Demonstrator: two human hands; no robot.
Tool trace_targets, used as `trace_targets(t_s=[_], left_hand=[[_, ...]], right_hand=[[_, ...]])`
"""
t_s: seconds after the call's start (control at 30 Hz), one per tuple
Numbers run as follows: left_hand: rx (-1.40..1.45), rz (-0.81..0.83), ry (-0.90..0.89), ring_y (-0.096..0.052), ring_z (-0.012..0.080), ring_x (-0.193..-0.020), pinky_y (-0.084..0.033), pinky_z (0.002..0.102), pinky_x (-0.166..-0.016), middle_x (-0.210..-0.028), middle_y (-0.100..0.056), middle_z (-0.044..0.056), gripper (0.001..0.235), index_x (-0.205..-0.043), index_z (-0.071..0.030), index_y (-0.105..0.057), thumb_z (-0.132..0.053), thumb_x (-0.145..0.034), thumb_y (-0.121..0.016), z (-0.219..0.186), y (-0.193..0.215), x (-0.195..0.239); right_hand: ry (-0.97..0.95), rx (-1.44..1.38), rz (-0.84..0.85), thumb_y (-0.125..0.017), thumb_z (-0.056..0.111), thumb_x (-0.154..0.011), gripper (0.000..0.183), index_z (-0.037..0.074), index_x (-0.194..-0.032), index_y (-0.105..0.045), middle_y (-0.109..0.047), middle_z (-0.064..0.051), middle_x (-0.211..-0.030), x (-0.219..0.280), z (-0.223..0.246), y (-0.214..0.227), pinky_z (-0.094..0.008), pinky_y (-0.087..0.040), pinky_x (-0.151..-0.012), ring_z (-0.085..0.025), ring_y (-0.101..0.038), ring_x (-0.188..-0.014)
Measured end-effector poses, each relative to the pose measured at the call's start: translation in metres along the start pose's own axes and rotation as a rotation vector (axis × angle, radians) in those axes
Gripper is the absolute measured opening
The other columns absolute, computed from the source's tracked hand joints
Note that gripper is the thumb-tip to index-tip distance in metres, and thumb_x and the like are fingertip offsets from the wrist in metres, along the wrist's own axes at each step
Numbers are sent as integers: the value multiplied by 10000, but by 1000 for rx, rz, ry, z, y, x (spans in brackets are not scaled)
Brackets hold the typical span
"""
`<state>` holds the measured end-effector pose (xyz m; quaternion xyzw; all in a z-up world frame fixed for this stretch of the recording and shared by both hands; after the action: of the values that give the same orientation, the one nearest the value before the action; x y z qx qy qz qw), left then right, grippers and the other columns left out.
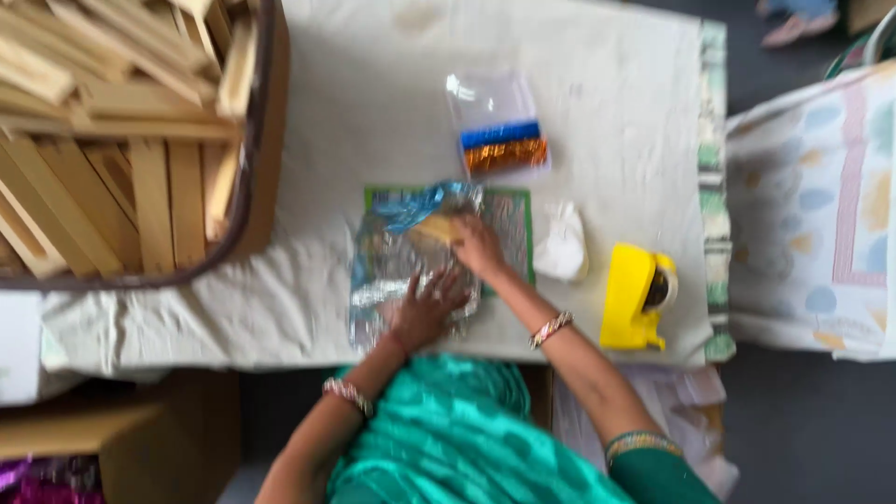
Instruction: The person takes sheets of colored metallic foil from a cardboard box, wraps them around wooden blocks on the table, and places the wrapped blocks into a plastic container. They then pick up unwrapped wooden blocks, wipe them with a white cloth, and arrange them on the work mat.
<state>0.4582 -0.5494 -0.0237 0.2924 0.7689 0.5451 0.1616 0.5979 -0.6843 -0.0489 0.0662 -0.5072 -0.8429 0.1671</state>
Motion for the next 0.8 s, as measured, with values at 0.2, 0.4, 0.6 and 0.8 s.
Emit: trace_targets(t_s=[0.2,0.4,0.6,0.8], left_hand=[[-196,-138,-152,-257,238,-1522,-93,621,-1229,-1660,-318,-7,547,-1475,-449,-484,-400,-937,-575,-20,-35,9],[141,63,-103,-233,271,-1537,-90,601,-1237,-1638,-333,53,580,-1477,-291,-526,-537,-952,-514,-20,19,15],[150,-6,-147,-239,258,-1539,-98,563,-1241,-1650,-335,75,624,-1456,-186,-540,-570,-966,-510,-9,15,29],[287,-55,-139,-395,300,-1465,-269,558,-1202,-1525,-506,101,491,-1265,-93,-663,-494,-984,-622,0,20,25]], right_hand=[[207,-8,-43,-827,125,-785,498,108,-1262,-685,-705,-93,-1197,0,42,3,-458,-540,-998,-290,-678,-1102],[217,124,17,-817,155,-852,463,77,-1281,-661,-690,-109,-1268,-12,60,23,-438,-483,-1062,-281,-634,-1184],[255,96,-5,-836,143,-779,448,72,-1190,-673,-690,-118,-1215,-21,56,25,-477,-444,-1069,-292,-635,-1149],[204,75,8,-816,118,-773,450,84,-1196,-667,-706,-80,-1198,-27,60,25,-438,-468,-1060,-278,-651,-1127]])
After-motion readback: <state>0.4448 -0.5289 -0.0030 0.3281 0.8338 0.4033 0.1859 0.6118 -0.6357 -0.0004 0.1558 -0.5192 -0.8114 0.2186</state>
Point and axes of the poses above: each hand's wrist, its own x-axis away from the middle knuckle, its own y-axis out of the back of the hand, z = x × y, the point moved 5 cm from there along -x, towards the middle knuckle
